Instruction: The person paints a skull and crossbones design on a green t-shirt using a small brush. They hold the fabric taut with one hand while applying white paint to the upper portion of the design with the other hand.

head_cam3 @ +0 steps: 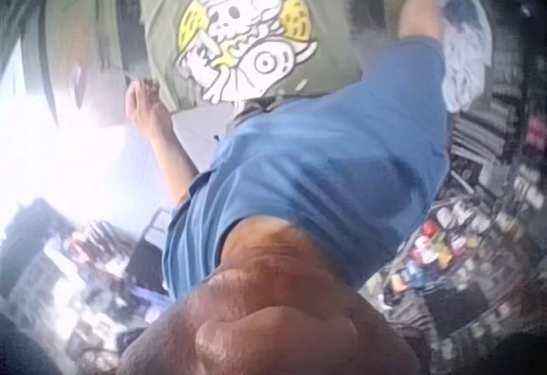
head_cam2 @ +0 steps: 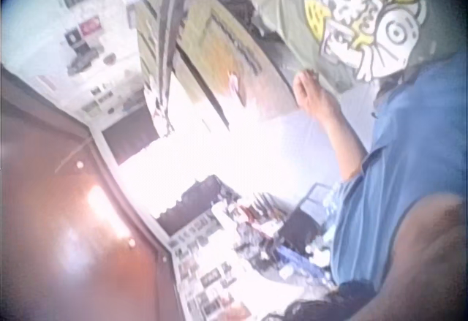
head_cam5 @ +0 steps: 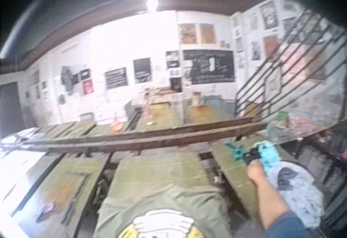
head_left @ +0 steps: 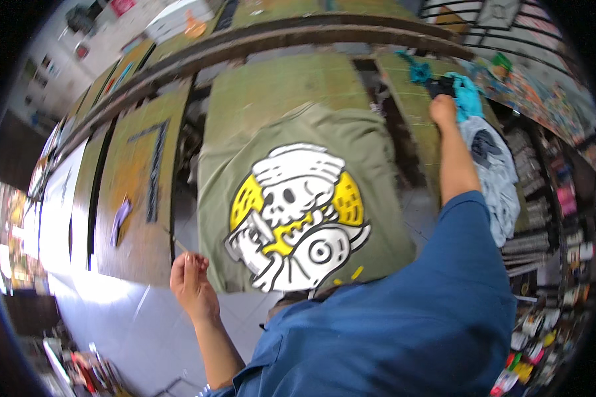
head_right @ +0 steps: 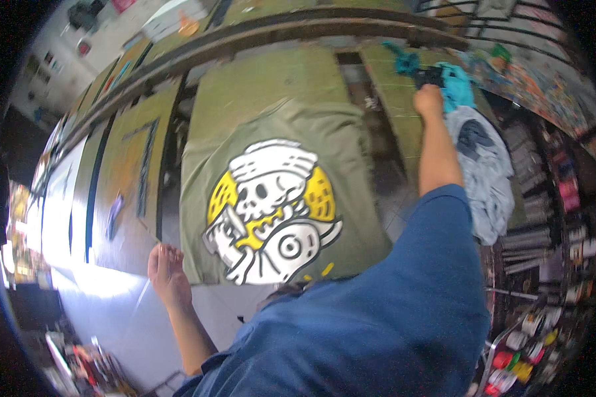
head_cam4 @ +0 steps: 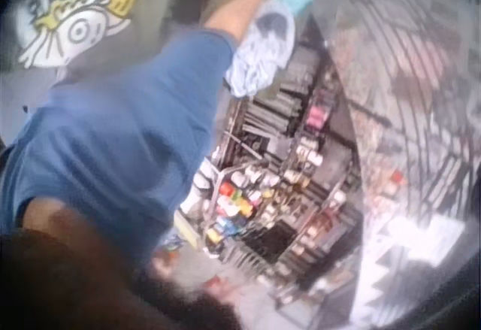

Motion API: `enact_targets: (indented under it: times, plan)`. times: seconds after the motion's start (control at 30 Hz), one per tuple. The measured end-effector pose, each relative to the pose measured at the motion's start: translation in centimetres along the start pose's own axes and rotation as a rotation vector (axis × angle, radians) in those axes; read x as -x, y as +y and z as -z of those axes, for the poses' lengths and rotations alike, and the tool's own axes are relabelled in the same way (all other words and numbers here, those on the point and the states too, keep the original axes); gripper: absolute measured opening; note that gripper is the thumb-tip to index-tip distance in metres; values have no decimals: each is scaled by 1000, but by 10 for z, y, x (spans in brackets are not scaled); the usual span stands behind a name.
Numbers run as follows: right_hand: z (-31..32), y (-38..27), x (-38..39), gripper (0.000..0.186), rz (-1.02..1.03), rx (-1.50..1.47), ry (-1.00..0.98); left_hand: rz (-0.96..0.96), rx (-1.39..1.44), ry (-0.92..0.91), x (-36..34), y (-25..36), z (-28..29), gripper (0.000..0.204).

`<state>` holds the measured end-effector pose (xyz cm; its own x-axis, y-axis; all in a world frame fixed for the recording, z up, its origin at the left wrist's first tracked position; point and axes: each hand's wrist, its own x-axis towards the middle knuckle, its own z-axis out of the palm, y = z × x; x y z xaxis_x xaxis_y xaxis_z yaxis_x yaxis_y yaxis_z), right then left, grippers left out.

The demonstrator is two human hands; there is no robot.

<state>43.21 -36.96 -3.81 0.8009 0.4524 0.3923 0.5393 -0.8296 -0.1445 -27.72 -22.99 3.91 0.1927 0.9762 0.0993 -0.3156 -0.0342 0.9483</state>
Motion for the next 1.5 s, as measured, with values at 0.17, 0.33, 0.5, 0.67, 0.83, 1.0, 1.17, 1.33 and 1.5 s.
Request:
enact_targets:
  times: [0.17, 0.33, 0.5, 0.67, 0.83, 1.0, 1.17, 1.33, 1.5]
  plan:
    - [8, -5, -5, 38, -61, 146, -96, -17, -28, 49, 12, 10, 23, 16]
    - [10, -6, 0, 39, -111, 166, -137, 2, -70, 97, 15, 15, 34, 15]
    - [18, 0, 16, 36, -89, 73, -16, 25, -82, 58, 8, 12, 34, 13]
    - [62, -31, 59, 41, -33, -312, 74, 29, -11, -43, -1, 2, 24, 13]
    - [135, -99, 171, 33, 34, -1989, -457, 96, 69, -120, -3, -12, -3, 14]
    - [199, -161, 267, 31, 104, -2262, -507, 160, 126, -303, 7, -25, -48, 15]
    - [225, -188, 321, 31, 194, -2094, -359, 245, 132, -521, 24, -30, -95, 13]
    - [229, -202, 353, 22, 102, -1936, -345, 269, 177, -739, 34, -30, -129, 15]
    - [225, -228, 359, 19, -73, -1880, -432, 301, 279, -838, 31, -32, -139, 19]
